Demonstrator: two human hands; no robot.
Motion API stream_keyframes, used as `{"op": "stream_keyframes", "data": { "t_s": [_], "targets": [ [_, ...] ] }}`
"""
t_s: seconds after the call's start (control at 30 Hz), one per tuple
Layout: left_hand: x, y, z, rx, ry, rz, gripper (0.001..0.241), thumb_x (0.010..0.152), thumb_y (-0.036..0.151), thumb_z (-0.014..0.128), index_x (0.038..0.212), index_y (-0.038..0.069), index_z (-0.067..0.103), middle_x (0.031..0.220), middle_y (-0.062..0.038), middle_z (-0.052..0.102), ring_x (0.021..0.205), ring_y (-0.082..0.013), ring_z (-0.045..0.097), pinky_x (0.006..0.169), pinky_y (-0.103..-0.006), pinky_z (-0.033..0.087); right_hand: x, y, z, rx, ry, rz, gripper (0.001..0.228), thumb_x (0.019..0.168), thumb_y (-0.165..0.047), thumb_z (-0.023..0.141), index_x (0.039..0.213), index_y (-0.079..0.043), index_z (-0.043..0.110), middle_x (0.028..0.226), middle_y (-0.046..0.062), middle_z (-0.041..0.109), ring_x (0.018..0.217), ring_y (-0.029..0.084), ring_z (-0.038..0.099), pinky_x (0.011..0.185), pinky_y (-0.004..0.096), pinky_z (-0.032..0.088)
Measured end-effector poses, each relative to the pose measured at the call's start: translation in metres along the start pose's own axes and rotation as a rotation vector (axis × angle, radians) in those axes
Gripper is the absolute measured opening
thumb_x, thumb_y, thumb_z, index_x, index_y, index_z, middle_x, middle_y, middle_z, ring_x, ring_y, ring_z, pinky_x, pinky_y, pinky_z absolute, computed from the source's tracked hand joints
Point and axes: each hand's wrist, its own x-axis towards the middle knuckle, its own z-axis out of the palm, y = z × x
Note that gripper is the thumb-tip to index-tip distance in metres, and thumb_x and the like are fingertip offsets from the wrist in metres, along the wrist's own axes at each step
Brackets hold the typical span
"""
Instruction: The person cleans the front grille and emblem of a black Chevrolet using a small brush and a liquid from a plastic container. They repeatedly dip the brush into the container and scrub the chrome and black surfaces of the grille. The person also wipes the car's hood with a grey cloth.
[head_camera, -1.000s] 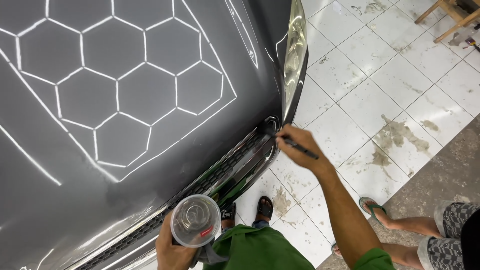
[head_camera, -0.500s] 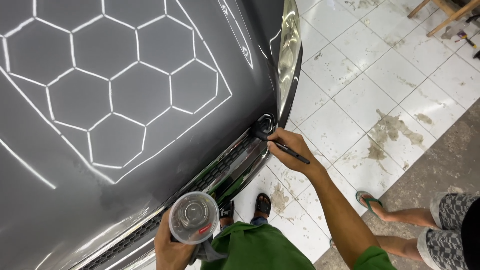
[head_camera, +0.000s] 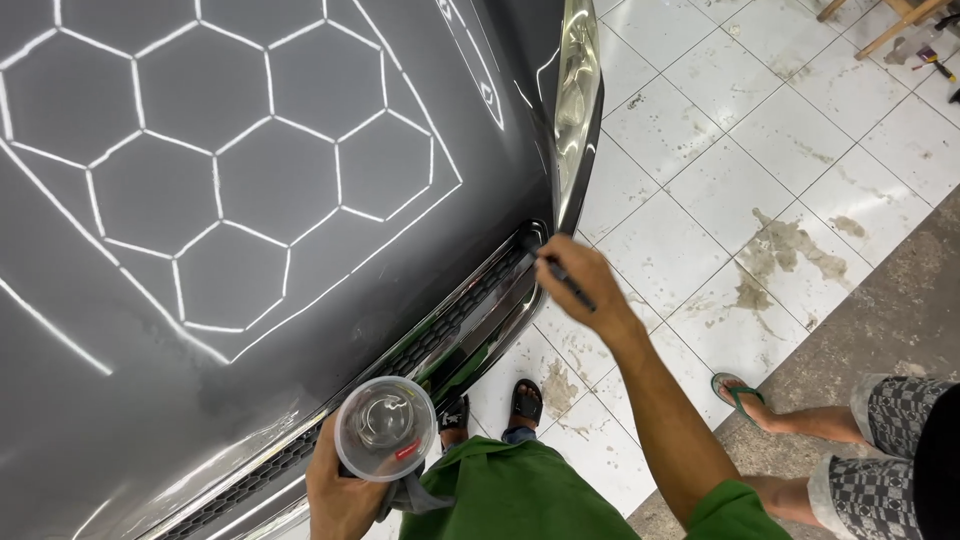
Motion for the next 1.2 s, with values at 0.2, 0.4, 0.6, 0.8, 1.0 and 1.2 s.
{"op": "stream_keyframes", "data": {
  "t_s": [0.2,0.4,0.6,0.8,1.0,1.2],
  "targets": [
    [-0.006,-0.014,-0.004,0.031,0.054,0.008,0.083,0.061,0.019,0.093,0.136,0.004,0.062,0.127,-0.012,0.072,0.115,-0.0232,0.072,0.096,-0.034,0.061,0.007,-0.003,-0.016,0.101,0.077,0.29,0.009,0.097,-0.012,0.063,0.098,-0.006,0.07,0.078,0.004,0.072,0.059,0.01,0.063,0.046,0.022,0.049],
    [-0.004,-0.008,-0.004,0.041,0.029,0.046,0.082,0.062,0.019,0.093,0.136,0.003,0.062,0.129,-0.013,0.072,0.118,-0.0242,0.071,0.1,-0.0354,0.06,-0.001,0.001,0.007,0.17,-0.073,0.29,0.008,0.098,-0.017,0.06,0.097,-0.01,0.065,0.074,0.004,0.066,0.051,0.009,0.054,0.038,0.023,0.043],
    [-0.004,-0.001,-0.003,-0.005,0.083,-0.073,0.082,0.058,0.012,0.093,0.134,0.003,0.064,0.128,-0.012,0.072,0.118,-0.0239,0.071,0.101,-0.0355,0.059,-0.002,0.005,0.008,0.076,0.048,0.164,0.01,0.1,-0.016,0.06,0.091,-0.012,0.063,0.077,0.002,0.065,0.061,0.011,0.059,0.051,0.024,0.048],
    [0.002,-0.009,-0.006,0.054,-0.012,0.106,0.083,0.065,0.02,0.091,0.138,0.001,0.058,0.131,-0.016,0.069,0.123,-0.0279,0.067,0.106,-0.0397,0.057,0.005,-0.025,-0.012,0.02,0.177,0.275,0.01,0.094,-0.014,0.06,0.087,-0.007,0.064,0.063,0.0,0.062,0.056,0.012,0.056,0.055,0.029,0.047],
    [0.003,0.004,-0.003,0.062,-0.005,-0.036,0.08,0.062,0.021,0.093,0.135,0.008,0.064,0.127,-0.01,0.073,0.117,-0.0233,0.071,0.099,-0.0365,0.059,-0.008,0.007,0.018,0.198,0.001,0.26,0.01,0.098,-0.019,0.06,0.092,-0.011,0.062,0.078,0.006,0.068,0.055,0.012,0.059,0.038,0.024,0.045],
    [0.001,0.006,-0.003,0.073,0.008,-0.024,0.079,0.061,0.021,0.094,0.133,0.006,0.065,0.123,-0.01,0.074,0.114,-0.0229,0.072,0.096,-0.0352,0.06,-0.02,0.012,0.034,0.123,0.031,0.047,0.012,0.103,-0.013,0.054,0.095,-0.006,0.061,0.076,0.008,0.067,0.05,0.012,0.061,0.035,0.022,0.049]
  ]
}}
